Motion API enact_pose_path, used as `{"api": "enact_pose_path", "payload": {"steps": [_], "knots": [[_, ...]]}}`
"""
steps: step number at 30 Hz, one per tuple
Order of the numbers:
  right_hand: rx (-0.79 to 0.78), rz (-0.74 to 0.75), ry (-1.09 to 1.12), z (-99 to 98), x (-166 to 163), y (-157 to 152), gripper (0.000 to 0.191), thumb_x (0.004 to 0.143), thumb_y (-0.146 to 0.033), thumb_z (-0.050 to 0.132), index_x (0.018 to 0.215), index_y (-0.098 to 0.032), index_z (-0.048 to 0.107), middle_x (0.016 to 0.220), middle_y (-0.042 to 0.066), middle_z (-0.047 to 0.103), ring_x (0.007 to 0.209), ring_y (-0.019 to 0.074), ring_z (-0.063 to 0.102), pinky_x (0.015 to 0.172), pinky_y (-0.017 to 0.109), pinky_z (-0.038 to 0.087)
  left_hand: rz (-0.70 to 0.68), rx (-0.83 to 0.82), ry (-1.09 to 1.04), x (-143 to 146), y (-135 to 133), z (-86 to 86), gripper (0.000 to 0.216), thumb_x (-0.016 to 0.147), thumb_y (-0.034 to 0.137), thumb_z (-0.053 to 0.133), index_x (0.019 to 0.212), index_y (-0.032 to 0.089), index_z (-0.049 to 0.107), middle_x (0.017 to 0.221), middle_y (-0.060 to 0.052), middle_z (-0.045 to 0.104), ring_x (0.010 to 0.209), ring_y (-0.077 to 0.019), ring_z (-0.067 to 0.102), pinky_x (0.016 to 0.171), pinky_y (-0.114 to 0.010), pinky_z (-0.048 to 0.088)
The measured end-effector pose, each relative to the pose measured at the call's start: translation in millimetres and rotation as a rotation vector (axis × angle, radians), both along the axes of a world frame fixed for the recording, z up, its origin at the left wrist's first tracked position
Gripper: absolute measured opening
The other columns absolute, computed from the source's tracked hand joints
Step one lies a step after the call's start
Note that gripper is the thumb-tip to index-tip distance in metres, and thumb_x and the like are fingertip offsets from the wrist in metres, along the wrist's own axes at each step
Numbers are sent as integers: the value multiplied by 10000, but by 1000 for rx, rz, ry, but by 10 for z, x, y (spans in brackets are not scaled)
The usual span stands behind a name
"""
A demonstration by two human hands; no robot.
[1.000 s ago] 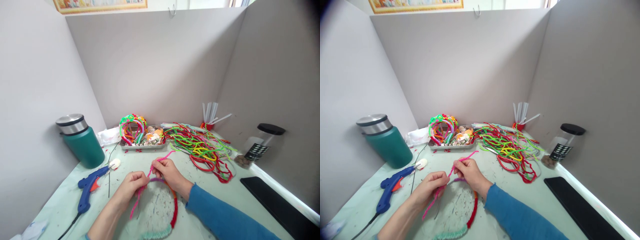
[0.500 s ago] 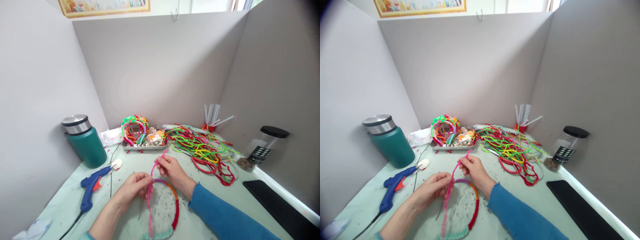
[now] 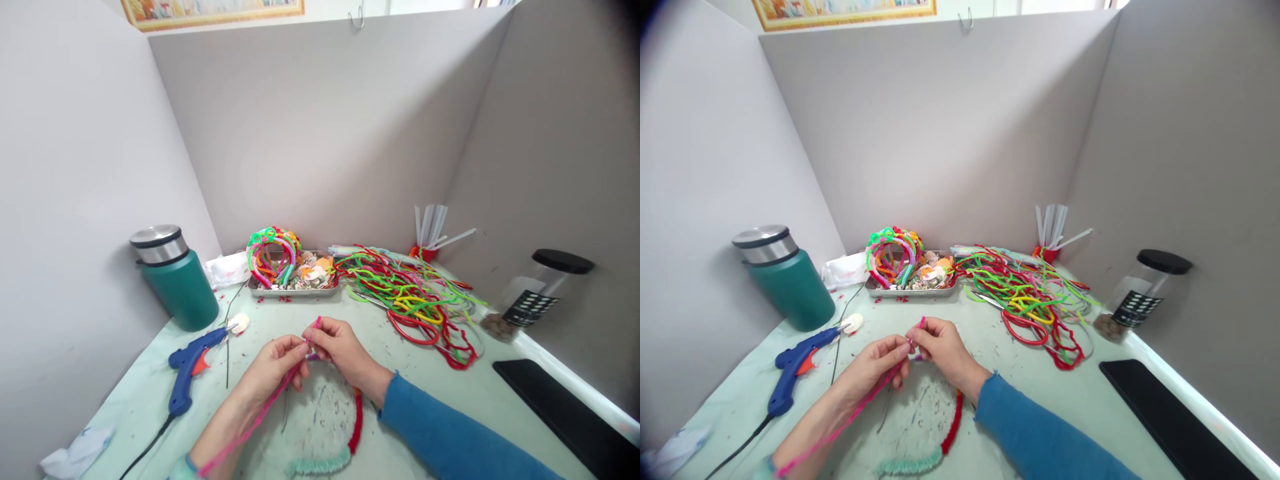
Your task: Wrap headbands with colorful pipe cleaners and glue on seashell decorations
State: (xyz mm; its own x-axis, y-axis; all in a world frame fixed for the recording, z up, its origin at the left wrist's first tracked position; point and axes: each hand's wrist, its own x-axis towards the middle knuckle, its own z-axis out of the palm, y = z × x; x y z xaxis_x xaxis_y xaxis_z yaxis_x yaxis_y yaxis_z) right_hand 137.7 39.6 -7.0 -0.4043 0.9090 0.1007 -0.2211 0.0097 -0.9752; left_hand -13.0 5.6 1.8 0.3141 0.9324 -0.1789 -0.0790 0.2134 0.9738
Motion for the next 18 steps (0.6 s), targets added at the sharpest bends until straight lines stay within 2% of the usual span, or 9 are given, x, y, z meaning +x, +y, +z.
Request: {"api": "enact_pose_path", "payload": {"steps": [5, 9, 14, 18], "knots": [[21, -84, -62, 8, -15, -10, 240, 777, -366, 567, 653, -160, 561, 453, -60, 437, 417, 69, 344, 419, 205, 258, 29, 29, 86, -6, 1, 13, 282, 698, 406, 631, 676, 158, 498, 395, 37, 548, 284, -53, 398, 332, -165, 281], [123, -161, -144, 59, -12, -28, 245, 755, -338, 580, 587, -160, 563, 477, -44, 455, 447, 81, 379, 437, 211, 297, 72, 39, 169, 11, 1, -13, 287, 700, 413, 607, 627, 173, 470, 339, 52, 509, 246, -56, 350, 297, -171, 241], [154, -156, -165, 74, -4, -19, 239, 766, -339, 568, 609, -158, 579, 475, -46, 444, 445, 86, 384, 436, 217, 303, 33, 73, 154, 44, -4, -20, 314, 721, 452, 595, 758, 147, 536, 509, 1, 631, 300, -62, 428, 337, -178, 282], [137, -124, -159, 29, 8, 25, 228, 783, -365, 549, 679, -164, 584, 488, -49, 453, 443, 88, 393, 438, 218, 310, 81, 67, 180, 36, -9, 7, 331, 733, 478, 574, 758, 149, 549, 409, 34, 564, 269, -65, 379, 324, -182, 251]]}}
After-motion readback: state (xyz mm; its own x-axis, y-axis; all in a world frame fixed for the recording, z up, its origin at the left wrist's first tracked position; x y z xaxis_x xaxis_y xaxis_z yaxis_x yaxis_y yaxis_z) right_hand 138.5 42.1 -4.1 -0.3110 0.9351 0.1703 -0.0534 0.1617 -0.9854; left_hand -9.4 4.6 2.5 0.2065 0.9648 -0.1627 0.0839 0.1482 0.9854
